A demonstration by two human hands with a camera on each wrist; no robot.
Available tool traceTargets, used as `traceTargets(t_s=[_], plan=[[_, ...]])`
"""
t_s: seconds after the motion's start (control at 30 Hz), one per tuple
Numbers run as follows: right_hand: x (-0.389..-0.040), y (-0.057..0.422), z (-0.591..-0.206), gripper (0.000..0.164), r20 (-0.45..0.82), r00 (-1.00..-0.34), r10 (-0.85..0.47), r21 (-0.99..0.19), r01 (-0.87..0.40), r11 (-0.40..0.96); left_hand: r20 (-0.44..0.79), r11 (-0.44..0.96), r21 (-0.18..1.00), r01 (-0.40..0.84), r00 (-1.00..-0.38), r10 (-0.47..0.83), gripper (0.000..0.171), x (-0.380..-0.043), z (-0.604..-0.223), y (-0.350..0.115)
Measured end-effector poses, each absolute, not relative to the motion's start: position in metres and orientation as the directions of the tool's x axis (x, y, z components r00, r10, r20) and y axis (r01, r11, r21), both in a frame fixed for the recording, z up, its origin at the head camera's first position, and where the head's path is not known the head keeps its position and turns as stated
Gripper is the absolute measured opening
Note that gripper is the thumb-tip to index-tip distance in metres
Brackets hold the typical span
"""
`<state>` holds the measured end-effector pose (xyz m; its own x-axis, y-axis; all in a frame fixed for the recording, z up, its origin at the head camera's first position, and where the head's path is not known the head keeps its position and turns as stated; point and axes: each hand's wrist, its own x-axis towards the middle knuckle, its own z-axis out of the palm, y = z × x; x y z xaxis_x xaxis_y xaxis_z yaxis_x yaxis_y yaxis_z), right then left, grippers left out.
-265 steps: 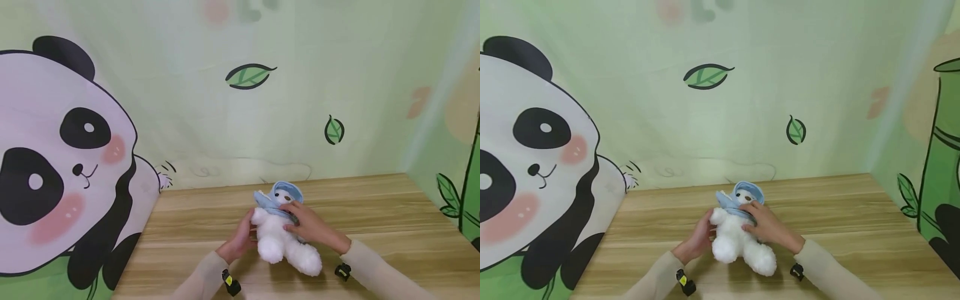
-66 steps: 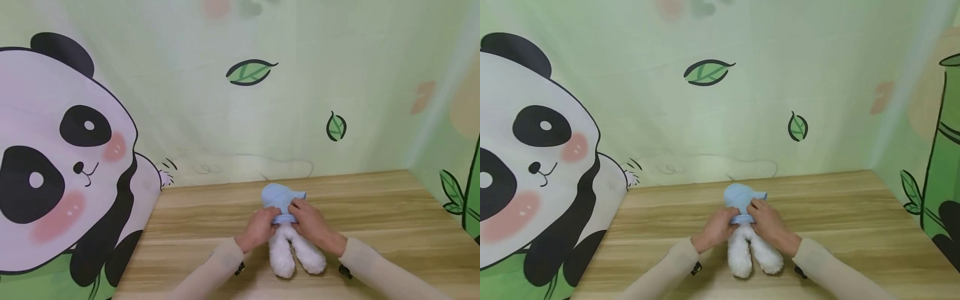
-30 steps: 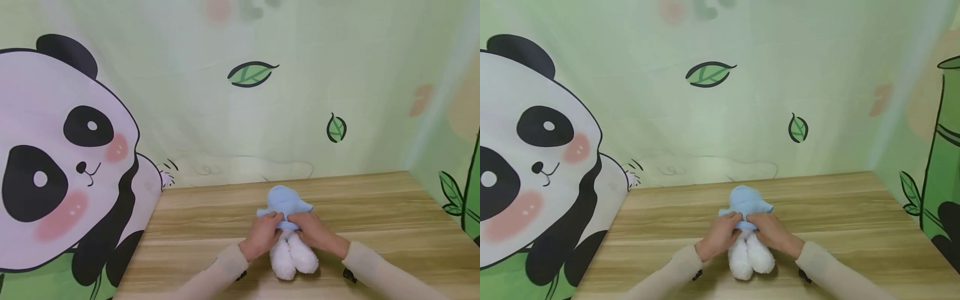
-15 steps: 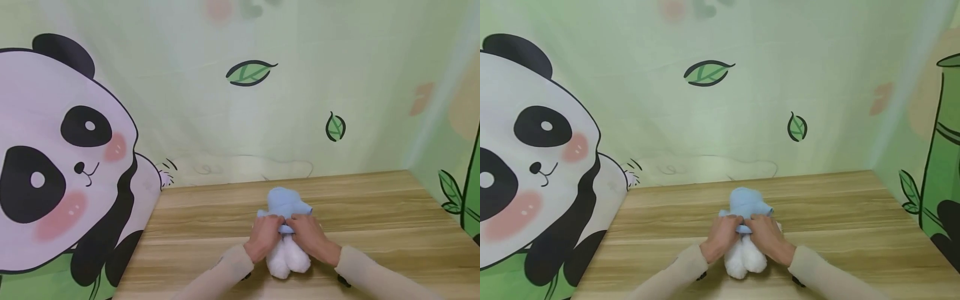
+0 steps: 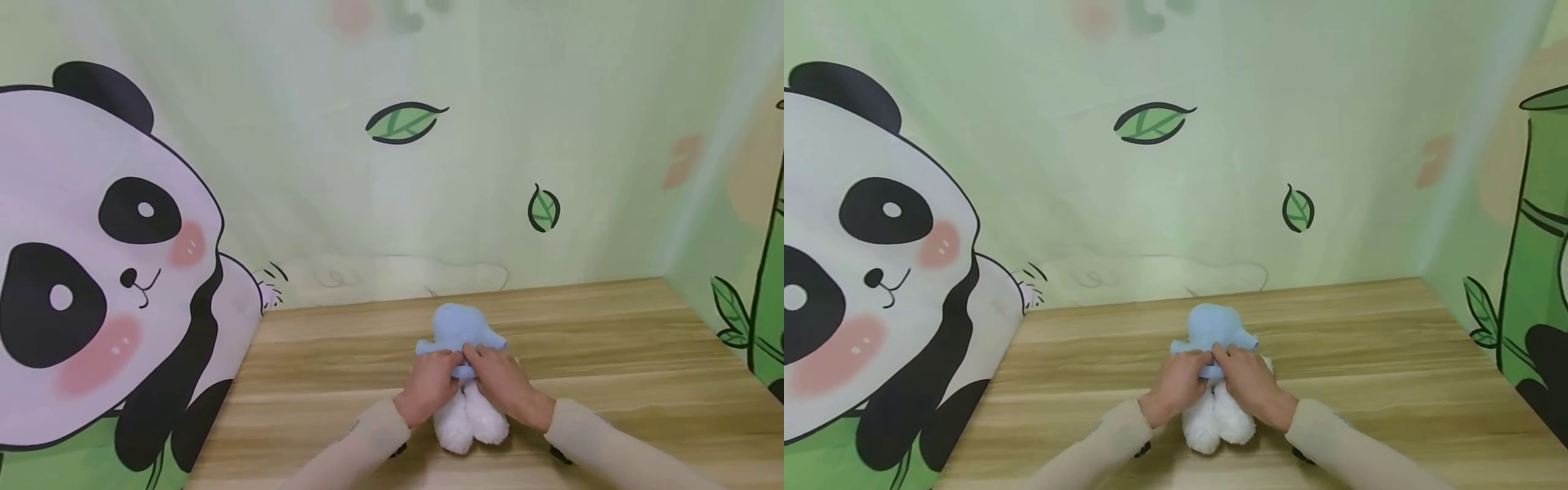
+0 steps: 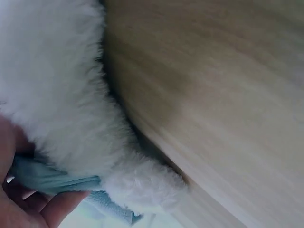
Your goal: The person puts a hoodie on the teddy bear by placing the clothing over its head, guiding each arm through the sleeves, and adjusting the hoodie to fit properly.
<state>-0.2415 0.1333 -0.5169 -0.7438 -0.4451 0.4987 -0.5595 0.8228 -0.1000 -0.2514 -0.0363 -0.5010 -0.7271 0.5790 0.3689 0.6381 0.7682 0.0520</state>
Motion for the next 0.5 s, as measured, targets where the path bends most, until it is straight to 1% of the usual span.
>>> traceTargets(t_s=[0.1,0.17,0.3,0.4,0.5], plan=[[-0.245,0.13,-0.523,0.029,0.523,-0.728,-0.442,-0.096,-0.566,0.819,0.37,0.829,-0.017,0.559,-0.767,0.525,0.013,-0.251,-0.506,-0.03],[-0.249,0.128,-0.524,0.028,0.545,-0.727,-0.419,-0.105,-0.554,0.826,0.388,0.859,-0.06,0.509,-0.781,0.49,0.01,-0.252,-0.51,-0.025],[-0.254,0.124,-0.522,0.027,0.547,-0.744,-0.383,-0.136,-0.531,0.836,0.411,0.89,-0.093,0.446,-0.797,0.442,0.009,-0.253,-0.514,-0.021],[-0.251,0.127,-0.521,0.026,0.531,-0.75,-0.394,-0.116,-0.525,0.843,0.419,0.881,-0.072,0.468,-0.787,0.453,0.013,-0.251,-0.514,-0.024],[-0.242,0.133,-0.518,0.026,0.513,-0.748,-0.421,-0.09,-0.535,0.84,0.394,0.835,0.026,0.549,-0.773,0.496,0.014,-0.247,-0.511,-0.034]])
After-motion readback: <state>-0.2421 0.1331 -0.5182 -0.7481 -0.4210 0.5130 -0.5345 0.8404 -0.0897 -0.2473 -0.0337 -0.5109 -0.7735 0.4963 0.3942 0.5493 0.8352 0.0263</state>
